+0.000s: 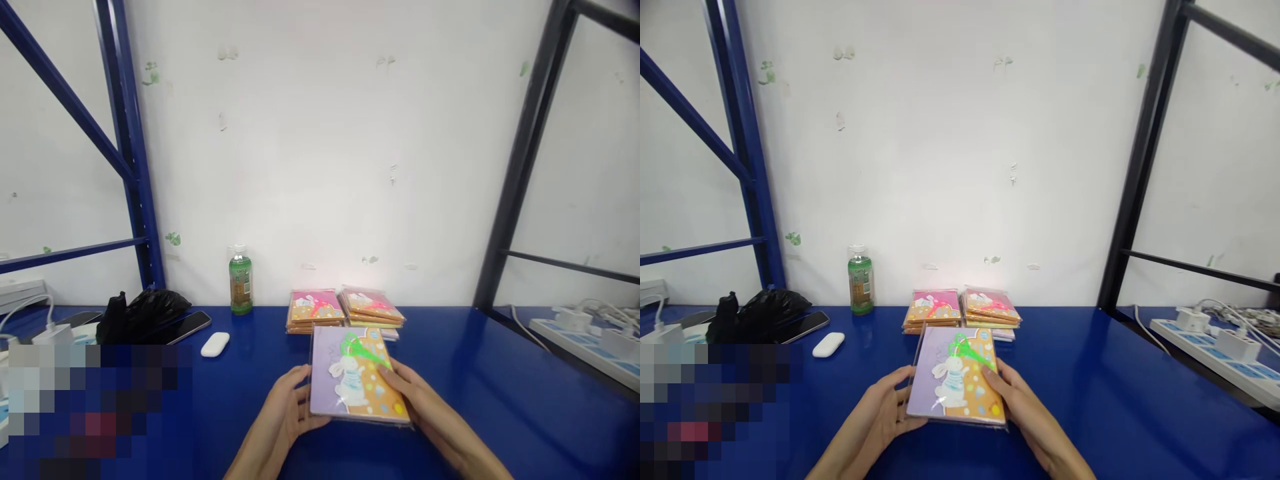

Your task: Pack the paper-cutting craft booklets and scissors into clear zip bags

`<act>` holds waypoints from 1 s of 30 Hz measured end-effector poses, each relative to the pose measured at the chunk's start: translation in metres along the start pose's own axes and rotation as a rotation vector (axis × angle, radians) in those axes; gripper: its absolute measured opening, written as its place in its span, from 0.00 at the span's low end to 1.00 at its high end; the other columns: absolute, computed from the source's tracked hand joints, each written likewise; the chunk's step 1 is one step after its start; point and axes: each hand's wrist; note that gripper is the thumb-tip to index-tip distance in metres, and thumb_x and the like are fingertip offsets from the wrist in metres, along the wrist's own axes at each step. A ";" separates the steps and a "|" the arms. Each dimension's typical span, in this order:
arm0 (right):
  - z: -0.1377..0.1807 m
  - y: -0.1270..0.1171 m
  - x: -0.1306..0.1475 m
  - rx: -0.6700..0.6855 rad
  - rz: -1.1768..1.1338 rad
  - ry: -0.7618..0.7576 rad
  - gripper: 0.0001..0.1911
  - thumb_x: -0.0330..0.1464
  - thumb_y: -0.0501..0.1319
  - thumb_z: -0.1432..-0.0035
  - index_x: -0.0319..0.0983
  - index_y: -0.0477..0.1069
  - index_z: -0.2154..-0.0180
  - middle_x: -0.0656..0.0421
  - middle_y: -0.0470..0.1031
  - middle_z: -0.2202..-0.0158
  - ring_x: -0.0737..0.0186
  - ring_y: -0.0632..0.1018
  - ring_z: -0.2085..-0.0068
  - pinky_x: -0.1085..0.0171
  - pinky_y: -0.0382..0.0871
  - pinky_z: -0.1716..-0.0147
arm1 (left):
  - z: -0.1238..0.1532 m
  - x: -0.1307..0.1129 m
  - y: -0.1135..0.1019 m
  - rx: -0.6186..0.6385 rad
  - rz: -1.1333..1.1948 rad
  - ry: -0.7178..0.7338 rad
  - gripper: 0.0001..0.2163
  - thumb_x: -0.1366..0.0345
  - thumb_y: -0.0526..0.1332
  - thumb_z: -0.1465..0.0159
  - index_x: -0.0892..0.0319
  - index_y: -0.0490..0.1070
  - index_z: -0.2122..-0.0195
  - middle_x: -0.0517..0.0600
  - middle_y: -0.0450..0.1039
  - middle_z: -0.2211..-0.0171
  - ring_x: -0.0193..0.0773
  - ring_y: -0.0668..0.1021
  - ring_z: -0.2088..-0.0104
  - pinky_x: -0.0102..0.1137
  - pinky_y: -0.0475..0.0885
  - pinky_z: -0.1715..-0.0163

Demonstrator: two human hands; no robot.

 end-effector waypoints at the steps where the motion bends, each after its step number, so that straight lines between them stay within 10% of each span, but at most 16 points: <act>1: 0.001 -0.005 -0.001 0.016 -0.004 0.010 0.36 0.46 0.69 0.42 0.37 0.67 0.37 0.49 0.83 0.50 0.48 0.84 0.52 0.54 0.76 0.49 | -0.001 0.002 0.000 0.013 -0.037 0.001 0.19 0.51 0.70 0.45 0.59 0.72 0.61 0.52 0.82 0.69 0.40 0.83 0.72 0.32 0.77 0.69; 7: 0.002 -0.024 -0.014 0.034 -0.038 -0.015 0.40 0.47 0.70 0.44 0.39 0.64 0.35 0.48 0.81 0.46 0.42 0.81 0.46 0.48 0.72 0.43 | -0.004 0.015 0.004 0.037 -0.267 0.123 0.21 0.43 0.68 0.44 0.57 0.70 0.66 0.47 0.77 0.76 0.35 0.77 0.81 0.27 0.69 0.80; 13: 0.000 -0.025 -0.020 -0.014 -0.026 -0.018 0.36 0.49 0.69 0.43 0.39 0.68 0.38 0.49 0.83 0.48 0.41 0.82 0.47 0.47 0.72 0.44 | -0.003 0.022 0.004 0.007 -0.419 0.207 0.18 0.56 0.64 0.41 0.62 0.71 0.53 0.49 0.78 0.79 0.43 0.81 0.78 0.33 0.74 0.77; 18: 0.004 -0.022 -0.014 -0.003 -0.090 0.016 0.33 0.47 0.69 0.41 0.38 0.70 0.39 0.49 0.81 0.46 0.42 0.81 0.45 0.47 0.69 0.40 | -0.004 0.021 0.003 0.012 -0.402 0.266 0.31 0.60 0.58 0.38 0.57 0.49 0.36 0.43 0.76 0.77 0.42 0.81 0.81 0.34 0.76 0.78; 22: 0.012 -0.022 -0.005 0.052 -0.145 0.004 0.30 0.44 0.69 0.40 0.36 0.72 0.41 0.47 0.81 0.46 0.43 0.80 0.44 0.48 0.67 0.39 | -0.003 0.018 0.007 -0.026 -0.404 0.297 0.27 0.57 0.62 0.41 0.50 0.52 0.43 0.45 0.76 0.64 0.39 0.81 0.80 0.34 0.79 0.79; 30: 0.019 -0.019 0.004 0.073 -0.165 0.005 0.30 0.43 0.70 0.41 0.36 0.72 0.41 0.47 0.80 0.45 0.44 0.79 0.43 0.49 0.65 0.37 | -0.010 0.015 0.010 -0.001 -0.399 0.189 0.19 0.45 0.62 0.39 0.57 0.67 0.62 0.45 0.73 0.76 0.33 0.75 0.85 0.27 0.72 0.86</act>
Point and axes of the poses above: each hand's wrist, its own z-axis away from the middle knuckle, its own y-axis out of the palm, x = y × z
